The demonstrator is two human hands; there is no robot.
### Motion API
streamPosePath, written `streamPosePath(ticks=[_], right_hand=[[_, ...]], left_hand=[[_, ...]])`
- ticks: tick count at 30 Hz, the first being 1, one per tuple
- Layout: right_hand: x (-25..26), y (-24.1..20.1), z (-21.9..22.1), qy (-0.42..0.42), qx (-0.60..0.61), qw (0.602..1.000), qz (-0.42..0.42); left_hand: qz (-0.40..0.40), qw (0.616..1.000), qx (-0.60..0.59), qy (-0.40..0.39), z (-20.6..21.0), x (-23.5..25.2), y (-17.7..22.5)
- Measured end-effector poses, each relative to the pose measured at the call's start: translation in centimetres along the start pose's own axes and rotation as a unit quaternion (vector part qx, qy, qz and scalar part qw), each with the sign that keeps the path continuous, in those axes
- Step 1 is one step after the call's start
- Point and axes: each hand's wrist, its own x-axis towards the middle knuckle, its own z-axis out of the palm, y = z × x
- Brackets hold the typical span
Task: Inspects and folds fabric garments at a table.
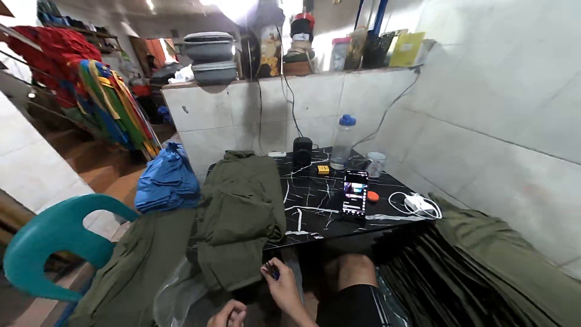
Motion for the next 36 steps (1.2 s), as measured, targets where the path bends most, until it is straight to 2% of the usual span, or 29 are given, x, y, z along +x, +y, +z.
streamPosePath(ticks=[2,4,7,9,15,17,21,25,28,30,33,36], right_hand=[[-0.1,0.1,0.1,0.005,0.042,0.999,0.007],[0.2,0.1,0.5,0.010,0.151,0.988,0.024],[0.3,-0.4,1.3,0.025,0.264,0.959,0.101],[0.3,-0.9,2.0,0.030,0.255,0.958,0.124],[0.1,-1.2,1.5,-0.009,0.214,0.971,0.109],[0.2,-0.7,0.9,-0.016,0.197,0.976,0.091],[0.5,-0.8,0.5,0.000,0.173,0.984,0.037],[2.7,-2.8,0.0,-0.091,0.199,0.973,0.075],[4.1,-4.1,-0.5,-0.145,0.230,0.956,0.114],[3.7,-3.8,-0.3,-0.106,0.282,0.948,0.103],[2.5,-2.7,0.5,-0.058,0.343,0.932,0.098],[2.0,-2.2,0.5,-0.062,0.296,0.950,0.075]], left_hand=[[0.038,0.998,0.010,0.048,0.3,0.4,0.3],[0.098,0.990,0.020,0.099,0.9,1.1,0.4],[0.148,0.976,0.049,0.154,1.8,2.7,0.3],[0.149,0.972,0.068,0.170,2.4,3.8,0.3],[0.158,0.967,0.097,0.176,2.6,5.1,-0.2],[0.182,0.957,0.101,0.200,2.5,5.0,-0.5],[0.214,0.957,0.097,0.171,1.2,4.6,-0.4],[0.205,0.968,0.082,0.121,-0.9,4.4,0.7],[0.195,0.971,0.072,0.120,-1.7,4.3,1.6],[0.174,0.969,0.074,0.156,-1.8,4.2,2.6],[0.138,0.955,0.053,0.259,-0.6,4.0,3.9],[0.125,0.933,-0.023,0.336,1.8,4.7,4.7]])
